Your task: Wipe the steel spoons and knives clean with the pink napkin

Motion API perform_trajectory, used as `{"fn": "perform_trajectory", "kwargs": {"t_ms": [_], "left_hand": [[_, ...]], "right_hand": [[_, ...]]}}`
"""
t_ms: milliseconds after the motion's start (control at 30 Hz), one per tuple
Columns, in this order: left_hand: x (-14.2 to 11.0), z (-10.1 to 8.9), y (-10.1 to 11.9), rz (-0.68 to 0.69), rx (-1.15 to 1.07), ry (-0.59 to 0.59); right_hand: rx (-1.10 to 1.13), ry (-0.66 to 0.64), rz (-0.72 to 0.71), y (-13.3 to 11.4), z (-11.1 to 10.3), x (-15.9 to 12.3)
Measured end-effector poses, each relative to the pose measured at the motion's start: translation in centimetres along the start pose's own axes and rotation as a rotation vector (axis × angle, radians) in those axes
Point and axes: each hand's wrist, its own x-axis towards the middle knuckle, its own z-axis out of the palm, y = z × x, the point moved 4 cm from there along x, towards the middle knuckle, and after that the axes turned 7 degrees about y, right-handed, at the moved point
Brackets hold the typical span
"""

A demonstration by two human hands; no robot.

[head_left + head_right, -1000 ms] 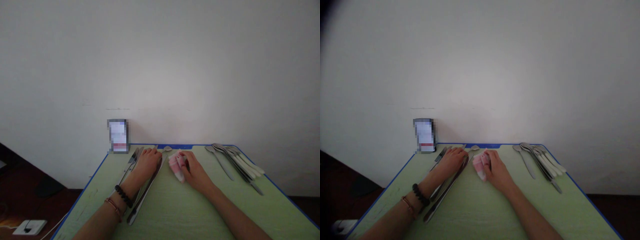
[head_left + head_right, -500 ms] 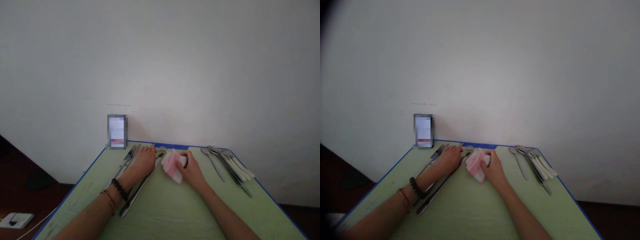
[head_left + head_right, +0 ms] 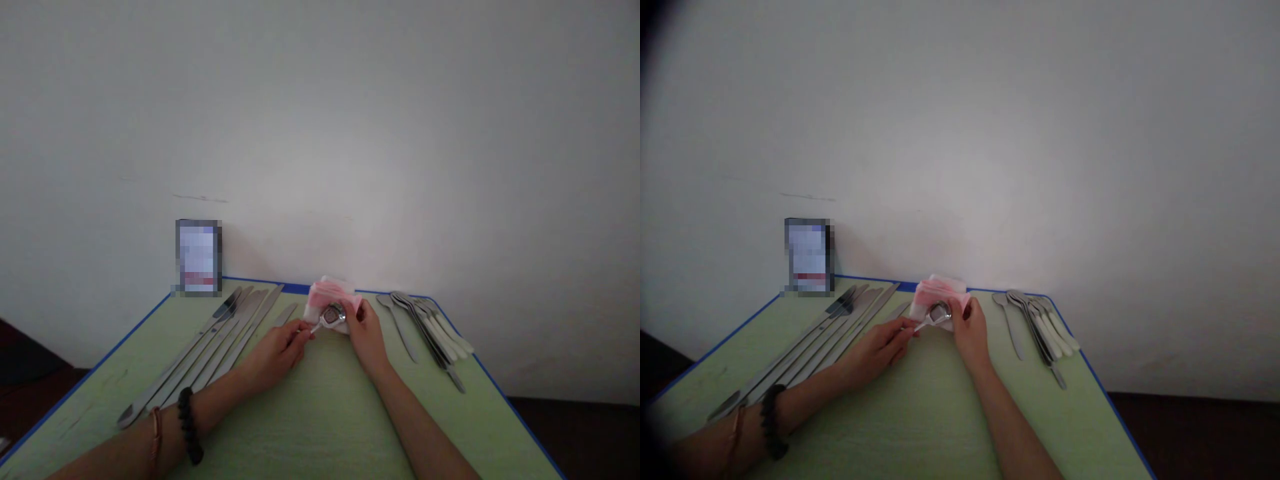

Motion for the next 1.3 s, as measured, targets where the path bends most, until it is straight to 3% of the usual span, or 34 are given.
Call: {"fn": "perform_trajectory", "kwargs": {"t_ms": [200, 367, 500, 800, 1000, 1300], "left_hand": [[0.8, -0.4, -0.3, -0.062, -0.029, -0.045], [0.5, -0.3, -0.3, -0.099, -0.071, -0.047], [0.3, -0.1, -0.3, -0.105, -0.114, -0.082], [0.3, 0.0, 0.0, -0.081, -0.028, -0.116], [0.1, -0.2, 0.4, -0.022, 0.084, -0.116], [0.1, -0.3, 0.4, -0.007, 0.099, -0.110]], "right_hand": [[0.536, -0.135, 0.308, 0.9, 0.2, 0.3], [0.712, -0.225, 0.447, 0.7, 0.1, -0.1], [0.746, -0.317, 0.470, 0.2, 0.6, -0.5], [0.825, -0.229, 0.419, 0.1, 0.2, 0.7], [0.719, -0.437, 0.398, 0.4, 1.7, -0.3], [0.629, -0.500, 0.463, 0.3, 1.2, -1.3]]}}
